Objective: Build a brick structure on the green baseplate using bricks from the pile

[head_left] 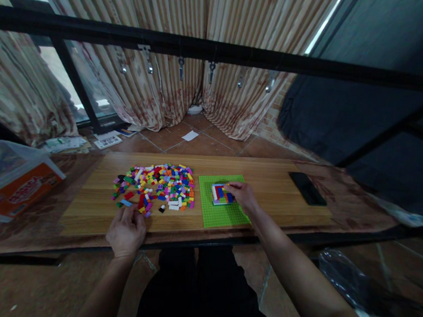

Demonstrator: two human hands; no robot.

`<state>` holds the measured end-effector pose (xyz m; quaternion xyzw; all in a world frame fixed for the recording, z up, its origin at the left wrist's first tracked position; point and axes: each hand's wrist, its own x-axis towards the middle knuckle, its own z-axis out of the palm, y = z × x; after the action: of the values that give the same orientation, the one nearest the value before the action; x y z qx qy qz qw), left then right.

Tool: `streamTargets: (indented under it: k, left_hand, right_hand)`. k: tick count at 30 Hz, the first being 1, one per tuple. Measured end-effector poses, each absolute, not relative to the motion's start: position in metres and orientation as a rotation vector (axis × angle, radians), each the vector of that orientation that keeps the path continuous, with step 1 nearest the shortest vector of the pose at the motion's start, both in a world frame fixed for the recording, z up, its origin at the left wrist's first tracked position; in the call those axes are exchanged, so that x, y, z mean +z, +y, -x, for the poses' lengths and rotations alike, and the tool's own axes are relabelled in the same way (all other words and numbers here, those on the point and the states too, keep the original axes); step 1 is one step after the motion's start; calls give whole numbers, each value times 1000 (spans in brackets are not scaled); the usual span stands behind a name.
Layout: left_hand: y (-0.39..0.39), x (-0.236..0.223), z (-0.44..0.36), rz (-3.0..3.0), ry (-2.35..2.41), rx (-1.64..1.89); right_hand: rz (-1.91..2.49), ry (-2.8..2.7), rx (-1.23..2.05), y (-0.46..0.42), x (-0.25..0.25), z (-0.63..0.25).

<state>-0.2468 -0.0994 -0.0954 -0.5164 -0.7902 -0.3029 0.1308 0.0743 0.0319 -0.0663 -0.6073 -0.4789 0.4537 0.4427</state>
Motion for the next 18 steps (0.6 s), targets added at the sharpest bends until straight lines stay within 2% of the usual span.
streamTargets:
  k: [11,18]
  left_hand:
    - [-99,-89,245,1524,-2295,-872]
    - [-100,-90,246,1518,-2293,-898]
  right_hand:
    - [1446,-1233,1059,36,-73,-70]
    - [1415,-1008,989,9,-63,-91]
